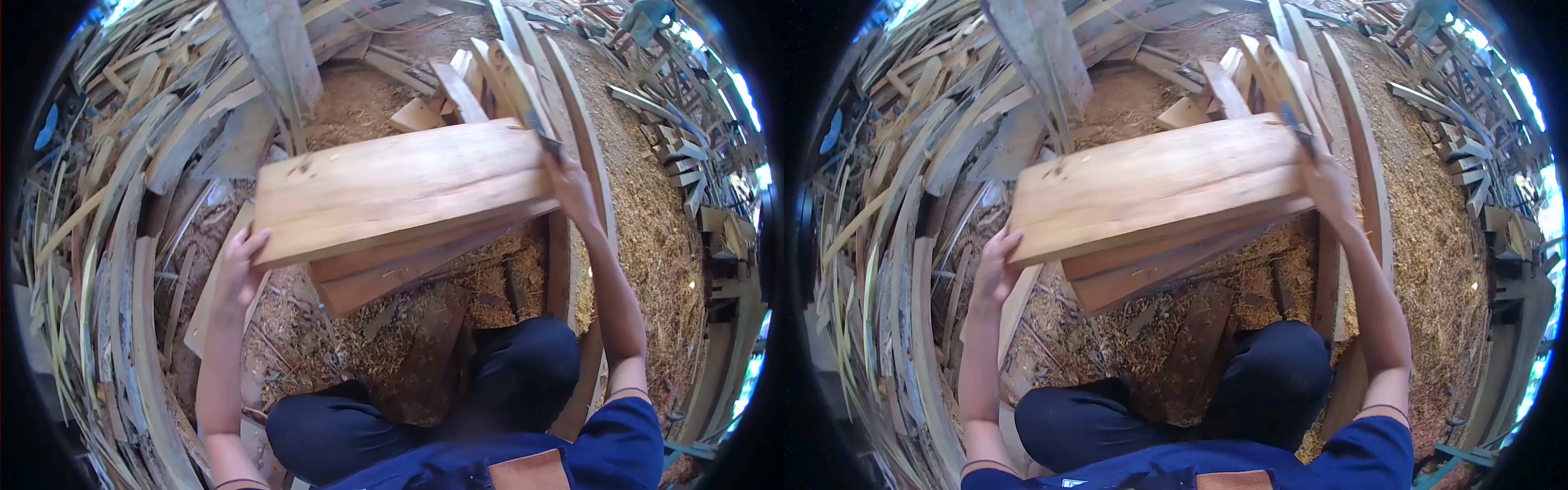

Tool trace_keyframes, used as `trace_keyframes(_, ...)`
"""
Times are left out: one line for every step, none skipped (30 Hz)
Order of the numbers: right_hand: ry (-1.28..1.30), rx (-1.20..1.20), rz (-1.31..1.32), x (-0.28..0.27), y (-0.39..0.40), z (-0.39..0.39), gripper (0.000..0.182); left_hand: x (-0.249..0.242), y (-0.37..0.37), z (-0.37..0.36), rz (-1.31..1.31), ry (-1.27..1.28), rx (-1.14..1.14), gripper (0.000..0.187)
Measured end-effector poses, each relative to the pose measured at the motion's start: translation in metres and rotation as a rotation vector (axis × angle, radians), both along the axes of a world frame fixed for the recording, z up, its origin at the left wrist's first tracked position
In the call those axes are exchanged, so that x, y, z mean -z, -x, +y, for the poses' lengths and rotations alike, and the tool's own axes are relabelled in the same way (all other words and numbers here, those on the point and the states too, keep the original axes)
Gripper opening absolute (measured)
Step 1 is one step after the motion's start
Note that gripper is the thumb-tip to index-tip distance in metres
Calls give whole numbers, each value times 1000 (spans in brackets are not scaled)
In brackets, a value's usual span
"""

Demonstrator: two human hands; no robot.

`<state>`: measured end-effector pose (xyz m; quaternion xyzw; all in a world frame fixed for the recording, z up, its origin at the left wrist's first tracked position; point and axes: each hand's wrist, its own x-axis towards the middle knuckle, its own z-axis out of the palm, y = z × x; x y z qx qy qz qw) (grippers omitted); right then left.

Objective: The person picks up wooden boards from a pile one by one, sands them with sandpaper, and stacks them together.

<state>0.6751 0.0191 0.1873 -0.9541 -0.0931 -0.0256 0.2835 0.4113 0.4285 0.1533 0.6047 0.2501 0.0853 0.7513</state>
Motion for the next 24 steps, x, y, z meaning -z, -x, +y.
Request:
trace_keyframes(81, -138, -72, 20, -22, -1, 43, -2, 12, 7, -2, 178, -19, 50)
trace_keyframes(51, -251, -87, 20, -26, 14, 42, -4, 23, 8, 3, 356, -48, 49)
trace_keyframes(81, -268, -157, 6, -18, 35, 40, -3, 29, 2, 17, 393, -124, 49)
trace_keyframes(107, -295, -229, -8, -13, 54, 39, 4, 35, -4, 26, 428, -213, 48)
trace_keyframes(92, -317, -234, -1, -26, 61, 39, 18, 41, -7, -4, 542, -313, 45)
trace_keyframes(-138, -323, -115, 12, -46, 67, 36, 18, 42, -15, -18, 529, -338, 45)
trace_keyframes(-362, -330, 12, 19, -59, 75, 35, 17, 41, -27, -52, 518, -350, 46)
trace_keyframes(-369, -361, 18, 15, -56, 80, 35, 17, 43, -36, -81, 511, -365, 47)
trace_keyframes(-235, -371, -101, 8, -48, 83, 34, 17, 45, -40, -86, 511, -401, 47)
trace_keyframes(-103, -383, -224, 4, -47, 88, 34, 17, 44, -41, -123, 511, -356, 48)
trace_keyframes(-123, -350, -298, 15, -59, 93, 35, 17, 44, -43, -159, 509, -313, 49)
trace_keyframes(-147, -319, -364, 29, -68, 103, 37, 21, 46, -48, -158, 508, -361, 49)
trace_keyframes(-127, -313, -203, 27, -67, 119, 30, 25, 48, -55, -156, 466, -368, 49)
trace_keyframes(234, -341, -385, 51, -64, 143, 24, 25, 49, -60, -159, 420, -368, 50)
trace_keyframes(365, -493, -578, 64, -46, 169, 18, 22, 50, -65, -168, 410, -401, 50)
trace_keyframes(489, -619, -803, 77, -28, 195, 16, 17, 50, -71, -203, 470, -403, 51)
trace_keyframes(496, -719, -498, 56, 21, 225, 24, 14, 49, -73, -238, 533, -390, 52)
trace_keyframes(454, -880, -635, 55, 63, 247, 36, 16, 49, -72, -245, 534, -390, 52)
trace_keyframes(419, -1033, -783, 55, 104, 270, 49, 23, 50, -71, -307, 551, -342, 52)
trace_keyframes(-13, -1244, -502, 48, 137, 290, 54, 29, 50, -68, -371, 565, -291, 53)
trace_keyframes(-159, -1454, -369, 26, 170, 298, 63, 34, 51, -67, -388, 546, -269, 53)
trace_keyframes(-121, -1497, -800, 54, 186, 319, 70, 35, 50, -65, -393, 544, -261, 53)
trace_keyframes(-148, -1553, -619, 47, 181, 318, 67, 35, 50, -65, -393, 601, -303, 53)
trace_keyframes(-176, -1606, -423, 35, 174, 310, 65, 37, 53, -66, -385, 663, -353, 54)
